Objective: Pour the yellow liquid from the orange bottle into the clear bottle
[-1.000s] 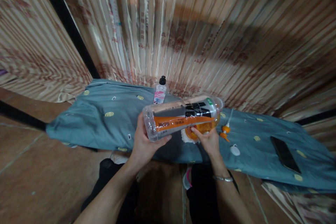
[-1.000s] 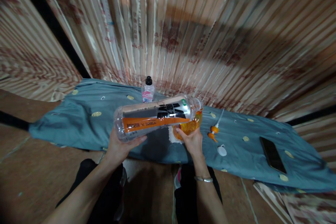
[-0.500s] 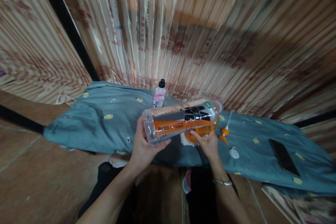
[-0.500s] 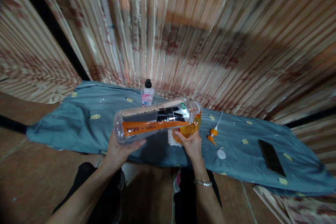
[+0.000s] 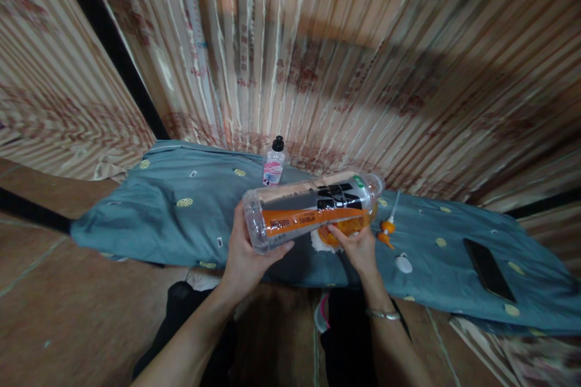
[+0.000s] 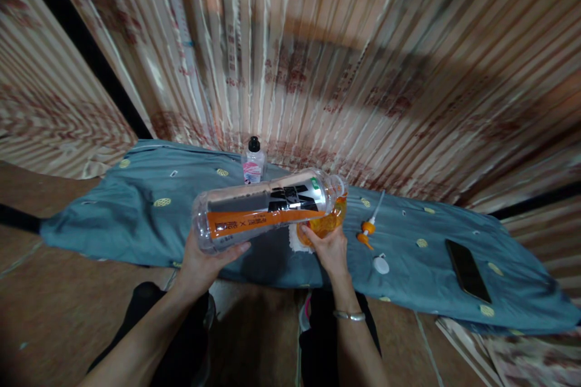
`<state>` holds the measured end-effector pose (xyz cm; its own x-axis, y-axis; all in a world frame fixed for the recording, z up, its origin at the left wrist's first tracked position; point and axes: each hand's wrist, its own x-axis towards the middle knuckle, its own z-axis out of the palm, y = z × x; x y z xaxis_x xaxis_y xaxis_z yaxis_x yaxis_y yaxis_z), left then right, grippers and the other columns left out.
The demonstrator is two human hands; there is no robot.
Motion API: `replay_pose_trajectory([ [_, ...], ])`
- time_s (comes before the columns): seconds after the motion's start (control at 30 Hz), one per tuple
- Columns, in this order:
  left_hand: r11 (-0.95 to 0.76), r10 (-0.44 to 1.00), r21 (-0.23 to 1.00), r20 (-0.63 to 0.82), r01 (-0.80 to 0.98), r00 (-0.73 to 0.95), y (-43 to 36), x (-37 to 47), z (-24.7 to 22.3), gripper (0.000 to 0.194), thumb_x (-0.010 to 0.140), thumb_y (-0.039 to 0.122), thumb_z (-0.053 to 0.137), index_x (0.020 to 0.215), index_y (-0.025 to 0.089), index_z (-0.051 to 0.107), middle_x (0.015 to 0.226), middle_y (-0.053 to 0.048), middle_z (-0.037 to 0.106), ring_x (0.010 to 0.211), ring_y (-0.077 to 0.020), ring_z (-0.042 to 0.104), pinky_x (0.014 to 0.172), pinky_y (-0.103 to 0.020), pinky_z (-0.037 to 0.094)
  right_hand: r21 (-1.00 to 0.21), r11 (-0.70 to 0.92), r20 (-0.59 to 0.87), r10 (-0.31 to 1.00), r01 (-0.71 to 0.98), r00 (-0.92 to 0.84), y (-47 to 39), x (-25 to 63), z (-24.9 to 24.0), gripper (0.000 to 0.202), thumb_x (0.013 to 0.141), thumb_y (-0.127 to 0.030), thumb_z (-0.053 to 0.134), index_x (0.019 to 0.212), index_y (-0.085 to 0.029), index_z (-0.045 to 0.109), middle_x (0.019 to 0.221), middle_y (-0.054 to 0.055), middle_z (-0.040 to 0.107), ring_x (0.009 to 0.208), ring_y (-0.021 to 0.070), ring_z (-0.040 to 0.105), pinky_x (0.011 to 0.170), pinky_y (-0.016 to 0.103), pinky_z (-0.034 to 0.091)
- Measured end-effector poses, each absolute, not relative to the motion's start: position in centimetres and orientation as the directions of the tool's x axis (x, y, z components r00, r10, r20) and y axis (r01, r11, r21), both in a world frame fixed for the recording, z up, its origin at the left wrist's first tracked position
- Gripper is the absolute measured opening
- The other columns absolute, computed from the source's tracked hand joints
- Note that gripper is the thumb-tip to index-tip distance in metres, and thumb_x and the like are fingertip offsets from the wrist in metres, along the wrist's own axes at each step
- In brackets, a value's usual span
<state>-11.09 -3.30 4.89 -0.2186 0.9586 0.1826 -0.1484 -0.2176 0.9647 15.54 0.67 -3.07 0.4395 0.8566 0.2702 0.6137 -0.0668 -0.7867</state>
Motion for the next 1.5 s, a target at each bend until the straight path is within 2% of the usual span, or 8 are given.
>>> replay_pose_trajectory([
  [0.17,-0.234,0.957,0.961,0.201,-0.149,-0.208,-3.28,-11.1,4.74,0.093,0.054,0.04,0.098,0.133,0.018,0.053,0.13,-0.016,0.07,0.121,-0.0388,0.073,0.107,-0.058,0.061,-0.815,-0.011,0.279,0.869,0.579,0.408,0.82,15.73,-3.62,0.075,0.063,-0.073,0.082,0.112,-0.018,0.068,0.111,0.017,0.079,0.104,0.0385,0.076,0.095,0.053,0.06],
  [0.47,-0.252,0.954,0.96,0.225,-0.119,-0.199,-3.24,-11.16,4.52,0.098,0.054,0.048,0.099,0.135,0.019,0.052,0.131,-0.016,0.07,0.121,-0.0389,0.074,0.106,-0.057,0.062,-0.813,-0.03,0.271,0.865,0.581,0.423,0.82,15.67,-3.51,0.079,0.061,-0.073,0.082,0.114,-0.016,0.068,0.112,0.019,0.079,0.102,0.0383,0.076,0.095,0.053,0.06],
  [0.67,-0.254,0.952,0.96,0.228,-0.116,-0.203,-3.33,-11.24,4.82,0.092,0.056,0.042,0.098,0.133,0.02,0.054,0.134,-0.015,0.068,0.128,-0.0398,0.069,0.114,-0.062,0.054,-0.807,-0.055,0.253,0.868,0.588,0.428,0.8,15.69,-3.24,0.078,0.059,-0.077,0.081,0.107,-0.017,0.068,0.108,0.019,0.08,0.101,0.0406,0.076,0.094,0.057,0.06],
  [1.03,-0.242,0.956,0.956,0.205,-0.167,-0.21,-3.27,-11.06,4.94,0.093,0.053,0.038,0.099,0.132,0.02,0.054,0.129,-0.015,0.071,0.124,-0.0396,0.072,0.107,-0.058,0.061,-0.804,-0.065,0.253,0.862,0.591,0.439,0.75,15.48,-2.96,0.083,0.059,-0.08,0.078,0.111,-0.017,0.066,0.109,0.02,0.078,0.103,0.0415,0.075,0.094,0.057,0.058],
  [1.3,-0.243,0.956,0.956,0.206,-0.167,-0.208,-3.37,-10.98,5.12,0.091,0.054,0.038,0.098,0.131,0.02,0.054,0.135,-0.015,0.069,0.128,-0.0391,0.07,0.112,-0.061,0.056,-0.816,-0.042,0.258,0.866,0.576,0.429,0.79,15.64,-3.12,0.078,0.06,-0.076,0.08,0.11,-0.018,0.066,0.11,0.019,0.078,0.102,0.0392,0.075,0.095,0.055,0.058],
  [1.5,-0.221,0.96,0.958,0.18,-0.185,-0.217,-3.32,-10.88,5.15,0.094,0.051,0.039,0.1,0.131,0.019,0.055,0.131,-0.015,0.07,0.126,-0.0406,0.071,0.108,-0.059,0.06,-0.812,-0.039,0.266,0.863,0.582,0.429,0.83,15.65,-3.19,0.079,0.06,-0.076,0.08,0.112,-0.018,0.065,0.11,0.019,0.079,0.102,0.0391,0.076,0.095,0.055,0.059],
])
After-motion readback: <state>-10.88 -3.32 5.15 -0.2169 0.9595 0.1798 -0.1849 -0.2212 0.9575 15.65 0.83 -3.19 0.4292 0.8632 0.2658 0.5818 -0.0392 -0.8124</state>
